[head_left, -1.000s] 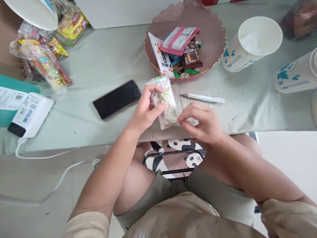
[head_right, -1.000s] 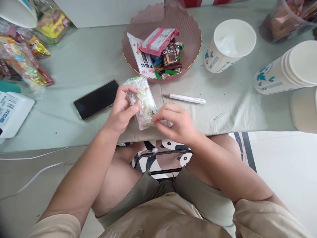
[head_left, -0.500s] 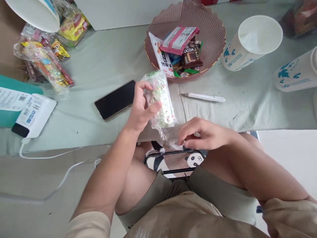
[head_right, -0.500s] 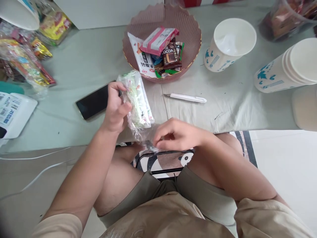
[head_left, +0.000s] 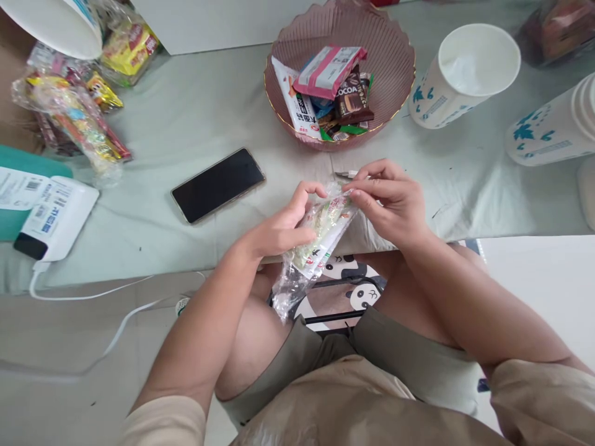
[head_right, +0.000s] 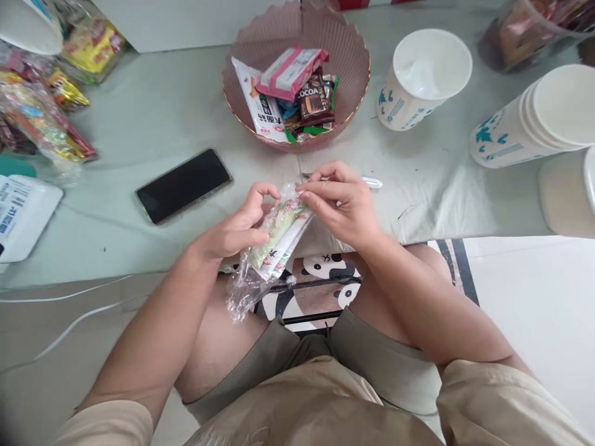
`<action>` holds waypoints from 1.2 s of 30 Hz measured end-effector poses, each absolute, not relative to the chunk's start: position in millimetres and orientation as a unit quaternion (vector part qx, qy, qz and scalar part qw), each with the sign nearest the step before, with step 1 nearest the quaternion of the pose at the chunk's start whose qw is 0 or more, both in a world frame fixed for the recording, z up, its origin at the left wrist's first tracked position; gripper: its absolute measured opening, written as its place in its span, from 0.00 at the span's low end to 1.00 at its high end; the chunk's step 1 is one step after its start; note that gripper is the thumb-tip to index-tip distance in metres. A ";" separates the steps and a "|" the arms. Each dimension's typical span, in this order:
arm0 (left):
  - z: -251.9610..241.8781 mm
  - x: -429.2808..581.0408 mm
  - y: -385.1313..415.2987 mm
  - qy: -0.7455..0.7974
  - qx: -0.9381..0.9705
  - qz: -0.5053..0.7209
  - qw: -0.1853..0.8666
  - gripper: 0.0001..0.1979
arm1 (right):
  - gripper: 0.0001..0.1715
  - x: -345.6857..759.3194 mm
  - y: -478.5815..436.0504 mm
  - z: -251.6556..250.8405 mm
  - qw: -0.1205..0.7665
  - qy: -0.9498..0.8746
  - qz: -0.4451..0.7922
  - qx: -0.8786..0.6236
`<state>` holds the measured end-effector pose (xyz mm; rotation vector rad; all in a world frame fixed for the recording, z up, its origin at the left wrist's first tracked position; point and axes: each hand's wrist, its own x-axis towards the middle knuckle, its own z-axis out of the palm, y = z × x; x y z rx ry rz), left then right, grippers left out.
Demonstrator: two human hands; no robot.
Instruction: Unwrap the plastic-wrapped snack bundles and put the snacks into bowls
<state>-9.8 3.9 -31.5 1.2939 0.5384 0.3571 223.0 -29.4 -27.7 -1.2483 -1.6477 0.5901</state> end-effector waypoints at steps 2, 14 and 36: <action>-32.6 -9.2 3.8 0.271 0.574 0.197 0.747 0.26 | 0.23 220.8 -29.6 -26.5 0.506 -0.619 0.264 -0.540; -25.5 -1.0 7.0 0.390 0.513 0.356 0.677 0.05 | 0.15 211.0 -22.5 -39.7 0.607 -0.328 0.493 -0.530; 13.7 -27.4 23.1 0.485 0.279 0.671 0.487 0.04 | 0.39 186.8 -27.7 -29.3 0.575 -0.249 0.625 -0.466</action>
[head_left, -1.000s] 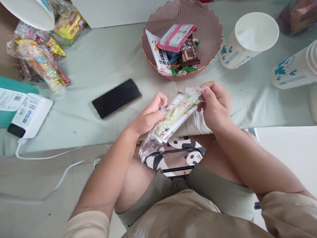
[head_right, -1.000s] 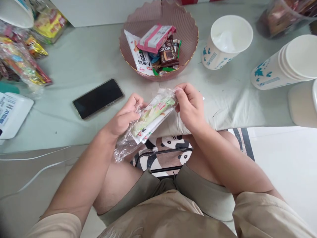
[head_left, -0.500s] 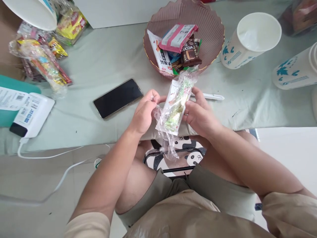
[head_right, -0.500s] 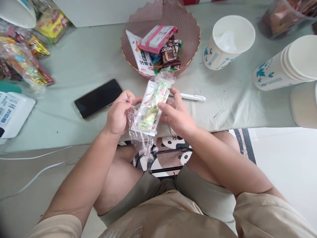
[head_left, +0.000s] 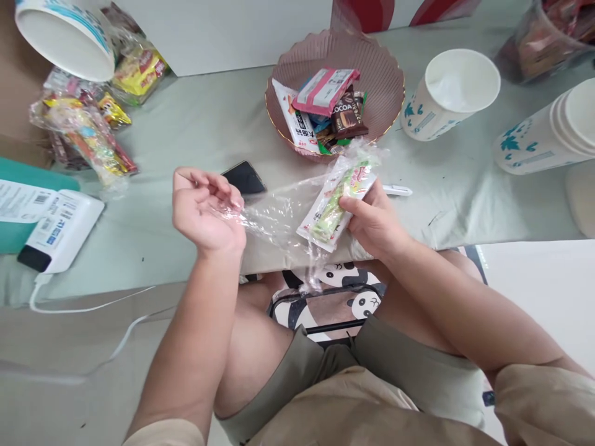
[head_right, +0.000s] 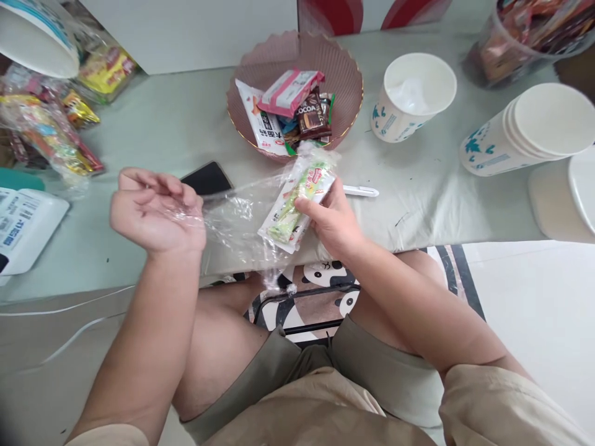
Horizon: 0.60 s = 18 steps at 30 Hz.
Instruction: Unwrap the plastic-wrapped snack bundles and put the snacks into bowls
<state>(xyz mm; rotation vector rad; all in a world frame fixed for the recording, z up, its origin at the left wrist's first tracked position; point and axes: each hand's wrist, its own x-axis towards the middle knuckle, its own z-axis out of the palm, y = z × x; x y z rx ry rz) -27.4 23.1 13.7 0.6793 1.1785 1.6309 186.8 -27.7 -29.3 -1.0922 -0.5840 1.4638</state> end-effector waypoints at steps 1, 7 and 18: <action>13.8 -32.9 27.5 0.484 0.297 0.637 0.522 0.03 | 0.40 187.6 -27.5 -28.5 0.566 -0.252 0.635 -0.462; 4.4 -28.7 32.6 0.452 0.566 0.342 0.598 0.24 | 0.40 185.7 -34.0 -22.5 0.502 -0.290 0.669 -0.465; 14.9 1.3 38.0 0.447 0.555 0.469 0.523 0.16 | 0.35 178.8 -33.1 -16.9 0.476 -0.282 0.696 -0.458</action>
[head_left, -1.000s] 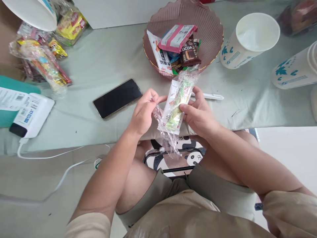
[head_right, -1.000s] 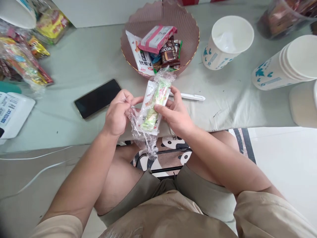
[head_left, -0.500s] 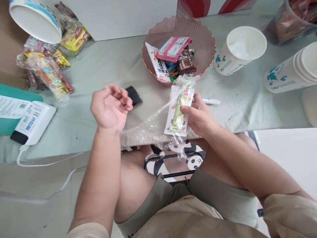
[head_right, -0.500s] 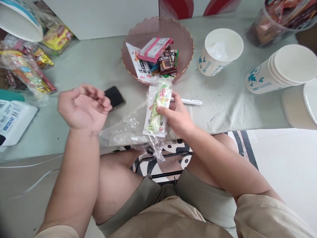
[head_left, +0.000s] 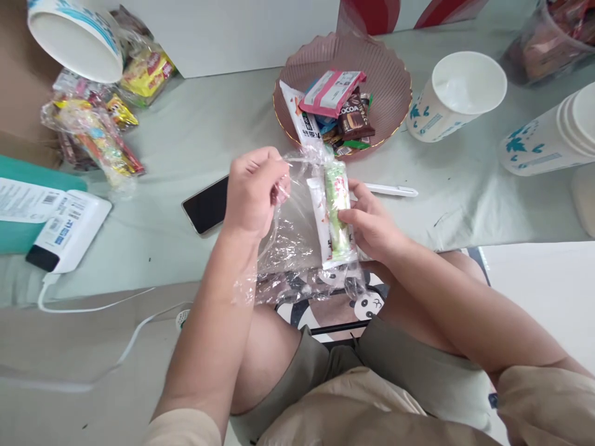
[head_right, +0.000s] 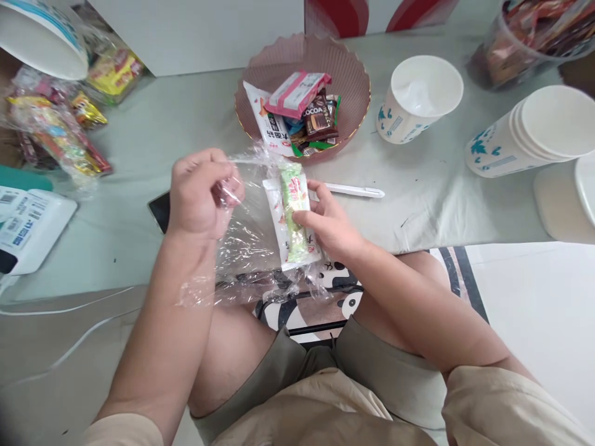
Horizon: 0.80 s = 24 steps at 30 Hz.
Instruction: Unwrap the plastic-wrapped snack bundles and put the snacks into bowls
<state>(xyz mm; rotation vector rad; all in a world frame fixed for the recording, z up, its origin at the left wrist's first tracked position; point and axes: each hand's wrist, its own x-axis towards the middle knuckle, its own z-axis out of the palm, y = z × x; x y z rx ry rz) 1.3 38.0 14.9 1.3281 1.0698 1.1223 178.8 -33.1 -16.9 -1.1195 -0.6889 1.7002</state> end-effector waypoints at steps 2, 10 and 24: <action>24.2 3.1 42.6 0.415 0.468 0.511 0.590 0.18 | 0.31 178.3 -30.4 -17.7 0.482 -0.244 0.717 -0.440; 87.2 8.0 40.5 0.263 0.222 0.526 0.778 0.18 | 0.38 172.2 -28.4 -22.4 0.408 -0.149 0.820 -0.374; 101.1 22.4 41.6 0.210 0.068 0.608 0.762 0.21 | 0.48 159.9 -37.3 -37.3 0.395 -0.131 0.871 -0.261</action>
